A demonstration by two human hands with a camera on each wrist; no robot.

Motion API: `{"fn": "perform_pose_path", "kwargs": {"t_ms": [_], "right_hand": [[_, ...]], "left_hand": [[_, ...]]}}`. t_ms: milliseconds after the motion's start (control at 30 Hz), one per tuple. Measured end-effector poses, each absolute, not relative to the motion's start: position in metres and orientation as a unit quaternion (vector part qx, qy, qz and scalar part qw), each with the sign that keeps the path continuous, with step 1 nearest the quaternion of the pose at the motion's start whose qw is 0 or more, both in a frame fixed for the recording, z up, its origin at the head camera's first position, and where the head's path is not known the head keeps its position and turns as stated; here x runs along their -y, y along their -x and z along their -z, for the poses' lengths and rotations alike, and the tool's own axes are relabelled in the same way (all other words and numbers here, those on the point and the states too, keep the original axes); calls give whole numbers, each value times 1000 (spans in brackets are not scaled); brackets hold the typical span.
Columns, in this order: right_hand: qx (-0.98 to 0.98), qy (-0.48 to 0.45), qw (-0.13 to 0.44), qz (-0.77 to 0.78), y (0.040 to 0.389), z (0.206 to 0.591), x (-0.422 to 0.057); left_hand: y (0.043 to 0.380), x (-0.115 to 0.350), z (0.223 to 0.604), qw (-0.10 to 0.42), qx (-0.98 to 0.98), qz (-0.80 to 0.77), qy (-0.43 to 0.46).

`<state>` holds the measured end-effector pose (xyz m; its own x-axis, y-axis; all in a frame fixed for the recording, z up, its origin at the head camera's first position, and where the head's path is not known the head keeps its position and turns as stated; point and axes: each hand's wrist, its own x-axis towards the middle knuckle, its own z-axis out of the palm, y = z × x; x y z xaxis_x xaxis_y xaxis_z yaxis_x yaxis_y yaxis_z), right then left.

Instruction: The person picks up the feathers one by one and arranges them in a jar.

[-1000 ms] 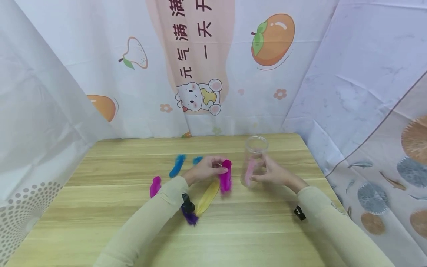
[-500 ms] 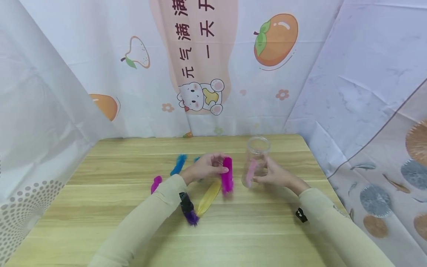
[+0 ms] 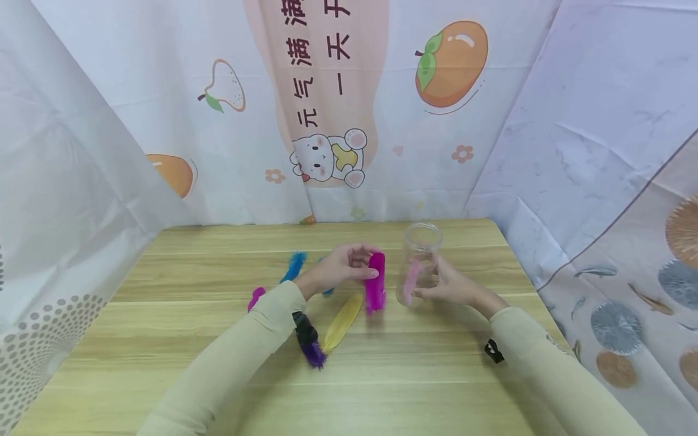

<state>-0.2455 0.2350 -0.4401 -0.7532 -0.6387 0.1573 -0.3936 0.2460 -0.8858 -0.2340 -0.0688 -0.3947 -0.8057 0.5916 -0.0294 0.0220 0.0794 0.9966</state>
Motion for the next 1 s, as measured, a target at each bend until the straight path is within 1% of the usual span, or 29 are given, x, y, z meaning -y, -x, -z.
{"fn": "perform_pose_path", "kwargs": {"t_ms": [200, 500, 800, 1000], "right_hand": [[-775, 335, 123, 522, 246, 440, -235], [-766, 333, 134, 532, 246, 441, -235], [-815, 305, 114, 479, 245, 439, -236], [-818, 309, 106, 474, 244, 438, -236]], "left_hand": [[233, 66, 389, 222, -697, -646, -220], [233, 60, 375, 205, -692, -646, -248], [238, 54, 362, 203, -680, -651, -269], [240, 52, 350, 198, -672, -652, -291]]}}
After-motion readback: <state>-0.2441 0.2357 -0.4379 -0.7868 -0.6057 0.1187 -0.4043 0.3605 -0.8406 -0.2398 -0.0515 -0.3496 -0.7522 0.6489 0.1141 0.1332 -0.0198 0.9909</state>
